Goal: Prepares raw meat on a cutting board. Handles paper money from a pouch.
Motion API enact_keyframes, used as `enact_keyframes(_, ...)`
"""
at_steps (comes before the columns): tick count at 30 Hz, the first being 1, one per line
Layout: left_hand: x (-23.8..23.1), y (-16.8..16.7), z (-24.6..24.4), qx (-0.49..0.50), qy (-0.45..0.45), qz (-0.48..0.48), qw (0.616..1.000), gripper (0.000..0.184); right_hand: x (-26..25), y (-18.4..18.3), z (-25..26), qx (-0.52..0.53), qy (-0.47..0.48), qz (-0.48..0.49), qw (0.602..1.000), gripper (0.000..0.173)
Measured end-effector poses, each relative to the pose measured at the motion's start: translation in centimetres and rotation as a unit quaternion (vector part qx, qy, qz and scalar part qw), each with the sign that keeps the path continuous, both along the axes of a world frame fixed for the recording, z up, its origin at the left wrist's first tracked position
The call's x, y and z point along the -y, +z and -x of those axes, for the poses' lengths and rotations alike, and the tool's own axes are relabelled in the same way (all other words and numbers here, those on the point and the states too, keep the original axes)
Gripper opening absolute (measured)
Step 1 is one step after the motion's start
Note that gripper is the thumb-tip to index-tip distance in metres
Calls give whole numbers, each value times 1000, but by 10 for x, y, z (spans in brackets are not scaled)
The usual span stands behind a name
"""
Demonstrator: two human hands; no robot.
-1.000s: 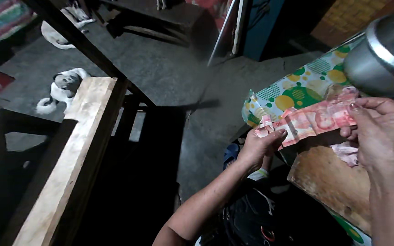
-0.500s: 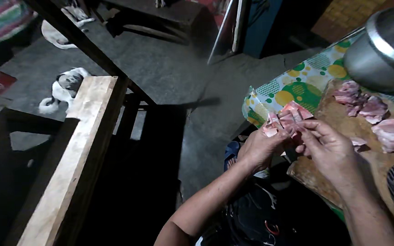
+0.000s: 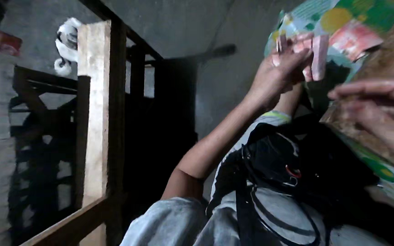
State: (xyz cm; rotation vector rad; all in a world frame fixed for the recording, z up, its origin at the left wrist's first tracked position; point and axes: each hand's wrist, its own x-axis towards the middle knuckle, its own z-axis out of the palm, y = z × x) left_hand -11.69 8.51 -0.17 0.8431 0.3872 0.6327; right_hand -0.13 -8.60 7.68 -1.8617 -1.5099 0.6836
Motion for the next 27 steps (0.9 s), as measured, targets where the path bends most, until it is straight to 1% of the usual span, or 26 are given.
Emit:
enact_keyframes(1,-5,0,9,-16,11,-9,1000,29,10,3,4,20,58,30,998,40)
enact_keyframes(3,-10,-1,33,-51,19,-26,998,30,23,7,17,68,171,85,979,52)
enact_keyframes(5,-9,-1,56,-81,30,-44,995,28,31,5,32,94,217,96,967,63)
enact_keyframes(6,-8,-2,68,-91,30,-57,994,29,34,3,37,103,222,87,966,63)
enact_keyframes(7,-7,-3,79,-97,31,-71,992,29,35,3,40,116,221,76,965,58)
enact_keyframes(8,-6,-4,89,-103,34,-82,991,28,35,4,42,136,214,63,965,48)
enact_keyframes(9,-5,-4,98,-105,36,-96,989,28,34,4,43,163,194,52,966,38)
enact_keyframes(10,-4,-4,107,-102,32,-116,987,28,32,5,44,194,167,43,966,33)
enact_keyframes(12,1,3,126,-82,-11,-167,983,25,27,4,42,246,109,31,963,34)
enact_keyframes(14,9,20,147,-72,-100,-231,965,19,22,3,41,271,76,25,959,36)
enact_keyframes(16,17,37,161,-70,-194,-328,922,19,19,0,41,290,56,11,955,39)
enact_keyframes(17,21,45,165,-77,-231,-390,888,21,18,-1,42,294,52,7,954,39)
enact_keyframes(19,28,58,168,-107,-264,-500,818,20,15,1,43,293,57,12,954,39)
enact_keyframes(20,32,60,170,-117,-272,-529,795,17,15,2,43,292,58,20,954,38)
enact_keyframes(21,34,60,171,-121,-283,-541,783,14,15,2,43,289,52,22,956,37)
enact_keyframes(23,35,56,173,-117,-302,-547,771,12,14,-4,40,291,32,13,956,36)
enact_keyframes(27,29,51,176,-125,-291,-545,776,13,6,-12,40,296,17,-18,955,37)
